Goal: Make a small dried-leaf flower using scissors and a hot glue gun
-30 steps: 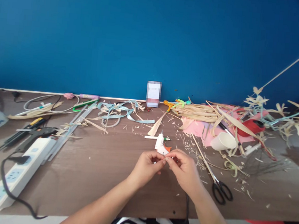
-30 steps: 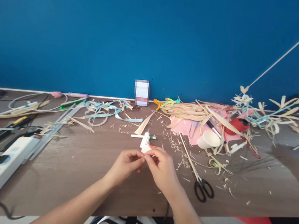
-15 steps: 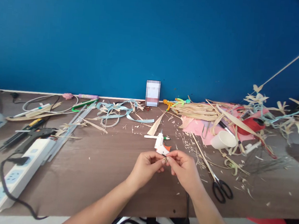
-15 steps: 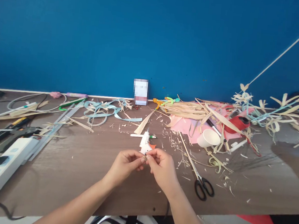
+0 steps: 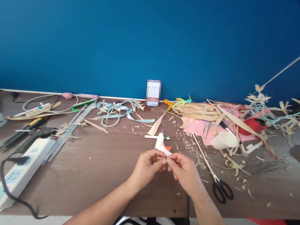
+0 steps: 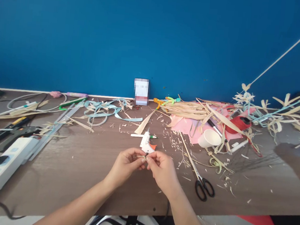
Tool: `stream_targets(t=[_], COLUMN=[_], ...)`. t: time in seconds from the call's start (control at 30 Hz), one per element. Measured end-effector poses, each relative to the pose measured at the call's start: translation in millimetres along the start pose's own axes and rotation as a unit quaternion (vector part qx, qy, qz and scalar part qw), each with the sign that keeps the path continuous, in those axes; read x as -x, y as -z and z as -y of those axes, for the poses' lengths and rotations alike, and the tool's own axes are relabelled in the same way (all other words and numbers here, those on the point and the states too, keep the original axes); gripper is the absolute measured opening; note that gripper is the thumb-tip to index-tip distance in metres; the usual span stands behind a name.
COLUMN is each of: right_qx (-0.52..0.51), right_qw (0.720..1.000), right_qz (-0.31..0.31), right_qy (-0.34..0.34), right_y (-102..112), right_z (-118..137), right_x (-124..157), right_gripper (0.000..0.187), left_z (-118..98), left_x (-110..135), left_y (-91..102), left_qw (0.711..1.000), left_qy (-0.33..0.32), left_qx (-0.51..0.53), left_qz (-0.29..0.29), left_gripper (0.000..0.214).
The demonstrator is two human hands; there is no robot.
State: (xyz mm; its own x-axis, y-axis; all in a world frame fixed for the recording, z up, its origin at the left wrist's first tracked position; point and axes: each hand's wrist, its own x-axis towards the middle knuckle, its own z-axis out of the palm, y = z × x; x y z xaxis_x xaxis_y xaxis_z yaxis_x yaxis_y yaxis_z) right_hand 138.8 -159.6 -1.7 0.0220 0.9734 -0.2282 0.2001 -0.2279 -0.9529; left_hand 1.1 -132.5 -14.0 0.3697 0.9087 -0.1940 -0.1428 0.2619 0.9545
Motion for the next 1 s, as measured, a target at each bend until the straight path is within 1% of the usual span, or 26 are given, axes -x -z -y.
stream_targets(t=[0.1,0.17,0.23,0.3,0.33,0.4,0.43,0.57,0.67,0.77,0.83,0.9,0.93,1.0], right_qx=[0.008,0.016,0.034,0.065,0.085,0.122,0.132,0.109,0.091,0.081,0.083,0.103,0.118,0.147], right_qw=[1.000,1.000,0.998,0.989,0.984,0.976,0.975,0.981,0.986,0.989,0.988,0.984,0.980,0.968], right_qz=[0.015,0.005,-0.039,-0.091,-0.104,-0.097,-0.087,-0.051,-0.035,-0.031,-0.033,-0.053,-0.067,-0.089], right_qy=[-0.009,0.000,0.040,0.096,0.121,0.149,0.155,0.152,0.133,0.121,0.124,0.135,0.146,0.181], right_y=[1,1,1,-1,-1,-3,-3,-2,-1,-2,-3,-5,-6,-7], right_z=[-2,-4,-5,-4,-3,1,3,9,9,7,6,4,4,3], right_x=[0,1,3,5,6,8,8,7,5,2,1,0,0,1], right_gripper=[0.018,0.018,0.015,0.014,0.012,0.008,0.009,0.013,0.013,0.013,0.011,0.007,0.006,0.007], left_z=[1,1,0,-2,-3,-5,-5,-5,-5,-6,-7,-7,-8,-8], left_x=[0,0,0,0,0,1,1,2,2,1,1,0,0,-1], left_y=[0.8,0.7,-0.4,-2.5,-3.6,-5.6,-6.3,-5.6,-2.2,1.5,3.3,4.1,4.2,4.1], left_qw=[1.000,1.000,1.000,0.999,0.998,0.995,0.993,0.979,0.961,0.931,0.904,0.877,0.868,0.858], left_qy=[-0.007,0.001,0.015,0.032,0.042,0.059,0.067,0.109,0.158,0.209,0.248,0.282,0.293,0.302], left_qx=[-0.016,-0.012,0.002,0.025,0.040,0.079,0.100,0.171,0.220,0.287,0.341,0.384,0.398,0.413], left_qz=[0.010,0.011,0.004,-0.003,-0.002,0.008,0.015,0.036,0.062,0.079,0.071,0.056,0.047,0.032], left_gripper=[0.018,0.018,0.019,0.020,0.021,0.022,0.023,0.023,0.022,0.017,0.012,0.007,0.005,0.004])
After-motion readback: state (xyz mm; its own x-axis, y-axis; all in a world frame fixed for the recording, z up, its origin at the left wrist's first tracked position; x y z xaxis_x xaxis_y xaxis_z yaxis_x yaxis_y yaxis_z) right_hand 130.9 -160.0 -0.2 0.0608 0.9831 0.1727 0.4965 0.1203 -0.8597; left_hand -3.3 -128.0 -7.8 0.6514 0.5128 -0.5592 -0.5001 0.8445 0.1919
